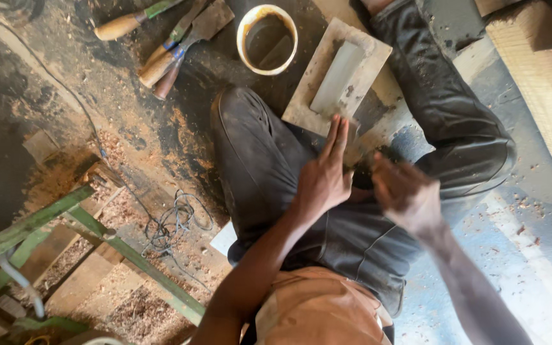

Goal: The person sharpens wood chisels and a metal blade by hand using a whetstone, dipping the tools into a container of water and rubbing them across the stone.

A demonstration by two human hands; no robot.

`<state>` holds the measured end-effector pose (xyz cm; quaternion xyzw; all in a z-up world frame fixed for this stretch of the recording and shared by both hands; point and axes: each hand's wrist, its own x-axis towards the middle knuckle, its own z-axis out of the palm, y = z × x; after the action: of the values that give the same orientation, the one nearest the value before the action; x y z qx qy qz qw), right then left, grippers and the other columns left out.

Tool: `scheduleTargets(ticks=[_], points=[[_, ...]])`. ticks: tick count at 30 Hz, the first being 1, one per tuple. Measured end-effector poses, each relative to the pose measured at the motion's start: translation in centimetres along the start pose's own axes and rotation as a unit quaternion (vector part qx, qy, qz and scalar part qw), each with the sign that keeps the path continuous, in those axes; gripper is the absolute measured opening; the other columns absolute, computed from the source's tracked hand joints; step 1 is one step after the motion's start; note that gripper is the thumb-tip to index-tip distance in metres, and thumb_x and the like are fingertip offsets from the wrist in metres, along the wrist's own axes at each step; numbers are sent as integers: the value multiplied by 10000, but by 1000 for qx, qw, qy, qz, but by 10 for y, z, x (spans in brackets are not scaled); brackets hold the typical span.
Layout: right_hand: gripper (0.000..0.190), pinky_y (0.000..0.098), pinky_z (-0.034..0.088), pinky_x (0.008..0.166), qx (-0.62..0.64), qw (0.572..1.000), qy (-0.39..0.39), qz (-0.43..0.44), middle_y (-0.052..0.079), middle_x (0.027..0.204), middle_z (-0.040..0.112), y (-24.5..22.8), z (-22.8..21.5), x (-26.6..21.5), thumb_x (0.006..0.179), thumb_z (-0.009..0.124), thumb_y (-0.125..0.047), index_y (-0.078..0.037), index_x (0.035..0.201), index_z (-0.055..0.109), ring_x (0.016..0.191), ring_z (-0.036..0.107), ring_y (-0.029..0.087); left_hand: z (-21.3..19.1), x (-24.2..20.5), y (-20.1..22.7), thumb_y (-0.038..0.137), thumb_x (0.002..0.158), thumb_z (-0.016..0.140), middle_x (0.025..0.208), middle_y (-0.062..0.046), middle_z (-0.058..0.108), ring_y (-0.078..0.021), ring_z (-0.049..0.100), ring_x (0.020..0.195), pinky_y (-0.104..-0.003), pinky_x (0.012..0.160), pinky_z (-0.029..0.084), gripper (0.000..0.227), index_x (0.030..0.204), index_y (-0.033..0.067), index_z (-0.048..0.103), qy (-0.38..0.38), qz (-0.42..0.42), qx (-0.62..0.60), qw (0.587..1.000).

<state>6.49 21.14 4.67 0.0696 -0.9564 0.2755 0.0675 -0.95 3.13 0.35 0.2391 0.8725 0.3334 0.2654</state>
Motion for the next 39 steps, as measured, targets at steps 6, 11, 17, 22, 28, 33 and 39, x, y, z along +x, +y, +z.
scheduleTargets(ticks=[6,11,17,22,28,33,39], points=[[283,343,496,540,-24,997,58,54,120,830,666,56,-6,44,975,731,-13,31,1254,758,617,564,178,18,107,-7,23,745,713,1746,-161,117,-110,597,599,-215,392,422,1117,1641,45,46,68,68,58,994],[267,309,411,400,-30,999,5,37,115,785,681,40,-4,29,956,704,38,47,1214,773,494,482,145,11,65,-8,30,801,699,1748,-164,101,-94,559,571,-207,383,408,1072,1649,52,43,51,54,26,997],[118,287,442,366,-40,997,12,-58,218,1021,802,2,-6,0,888,729,18,15,1005,713,526,536,142,-1,-2,1,213,767,828,1723,-184,108,-207,664,653,-268,433,446,1174,1625,26,49,8,15,15,1000],[277,344,430,431,-50,996,40,59,102,701,620,31,-18,41,952,760,-39,2,1225,781,506,500,156,12,83,-6,171,695,813,1697,-213,113,-230,708,763,-237,406,486,1199,1597,-5,43,68,90,47,993],[176,324,412,420,-85,996,9,13,90,751,677,45,-14,42,1022,730,17,1,1194,762,512,493,153,6,88,-4,56,763,741,1763,-167,125,-165,669,615,-245,425,466,1123,1649,34,53,40,69,56,995],[252,285,469,421,-13,1000,11,-7,139,1046,781,2,-4,-7,901,743,-14,23,1151,744,586,546,123,-1,3,0,176,785,801,1721,-193,91,-220,649,598,-260,413,468,1140,1616,9,38,-21,12,23,999],[235,330,449,437,-47,998,33,26,98,862,717,34,-10,22,950,753,-13,19,1182,782,571,542,152,16,66,-12,140,783,793,1734,-193,74,-184,674,676,-239,414,481,1143,1626,15,31,32,79,30,996]])
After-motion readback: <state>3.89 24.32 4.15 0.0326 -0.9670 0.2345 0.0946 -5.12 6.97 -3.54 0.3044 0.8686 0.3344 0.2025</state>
